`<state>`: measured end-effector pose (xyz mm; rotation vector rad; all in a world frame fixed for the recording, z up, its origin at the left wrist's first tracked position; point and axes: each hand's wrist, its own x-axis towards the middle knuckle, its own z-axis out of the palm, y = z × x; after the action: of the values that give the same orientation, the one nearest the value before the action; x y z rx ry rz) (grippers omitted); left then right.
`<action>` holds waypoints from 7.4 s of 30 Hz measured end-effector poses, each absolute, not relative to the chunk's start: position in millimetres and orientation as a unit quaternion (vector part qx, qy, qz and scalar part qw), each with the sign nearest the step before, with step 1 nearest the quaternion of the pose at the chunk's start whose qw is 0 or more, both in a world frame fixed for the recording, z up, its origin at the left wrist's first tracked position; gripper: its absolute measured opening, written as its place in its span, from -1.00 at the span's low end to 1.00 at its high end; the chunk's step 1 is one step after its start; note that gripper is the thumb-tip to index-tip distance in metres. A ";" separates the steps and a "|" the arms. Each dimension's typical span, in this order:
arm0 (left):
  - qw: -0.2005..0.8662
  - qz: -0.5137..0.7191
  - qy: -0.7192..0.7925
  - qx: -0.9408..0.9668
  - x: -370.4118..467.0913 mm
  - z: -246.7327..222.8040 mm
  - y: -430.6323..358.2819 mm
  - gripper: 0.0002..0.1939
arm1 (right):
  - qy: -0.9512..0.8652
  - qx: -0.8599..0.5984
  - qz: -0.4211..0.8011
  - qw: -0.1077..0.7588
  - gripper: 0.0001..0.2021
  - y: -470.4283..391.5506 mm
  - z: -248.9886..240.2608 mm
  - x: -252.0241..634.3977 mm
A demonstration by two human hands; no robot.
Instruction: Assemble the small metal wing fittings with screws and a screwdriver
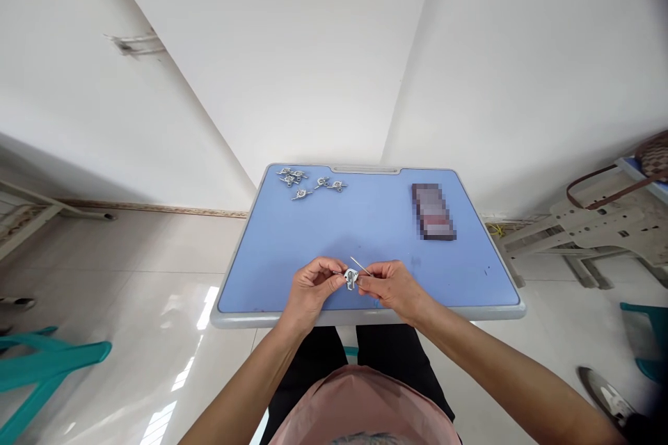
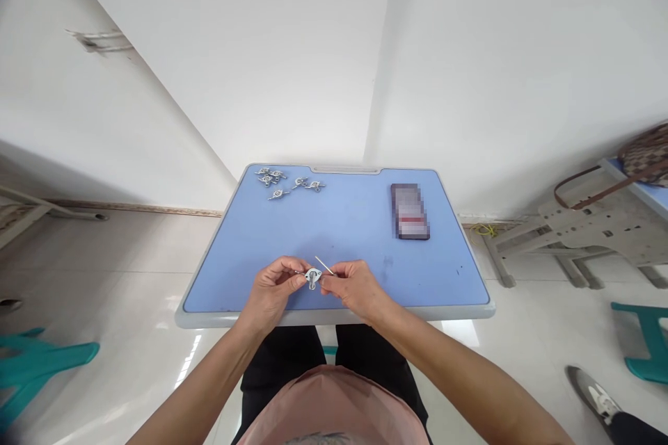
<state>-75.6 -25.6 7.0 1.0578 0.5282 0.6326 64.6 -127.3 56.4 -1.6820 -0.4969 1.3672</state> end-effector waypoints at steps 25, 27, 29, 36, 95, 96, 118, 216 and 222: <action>0.811 0.330 0.203 0.439 -78.6 -3.7 -25.5 -0.79 | -0.216 -0.695 0.509 0.460 -0.88 -123.7 74.2 51.8; 0.815 0.324 0.206 0.435 -79.3 -6.9 -23.2 -0.78 | -0.214 -0.700 0.510 0.452 -0.88 -122.7 74.4 53.8; 0.817 0.318 0.208 0.434 -79.7 -9.3 -21.3 -0.78 | -0.210 -0.705 0.513 0.443 -0.88 -121.7 73.6 55.9; 0.806 0.305 0.237 0.448 -78.9 -13.5 -17.3 -0.79 | -0.212 -0.717 0.512 0.423 -0.90 -119.2 71.0 60.1; 0.380 0.081 0.281 0.877 -47.2 22.6 34.6 -0.90 | -0.541 -0.823 0.175 0.017 -0.76 -65.8 41.7 116.2; 0.380 0.073 0.282 0.878 -47.5 22.5 35.1 -0.91 | -0.540 -0.820 0.186 0.036 -0.75 -67.2 41.3 118.0; 0.320 0.126 0.198 0.918 -55.1 9.9 27.3 -0.67 | -0.400 -0.742 0.386 0.374 -0.80 -105.0 43.0 123.9; 0.308 0.230 0.191 0.903 -46.1 0.7 29.8 -0.80 | -0.836 -0.520 0.142 -0.102 -0.88 -45.9 107.4 134.8; 0.313 0.216 0.200 0.903 -46.9 0.9 30.0 -0.75 | -0.752 -0.647 0.113 -0.053 -0.92 -50.7 98.8 121.9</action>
<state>-46.9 30.0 0.9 2.3818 0.5265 0.5710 121.9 -50.7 98.8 -2.1029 -2.4471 0.3677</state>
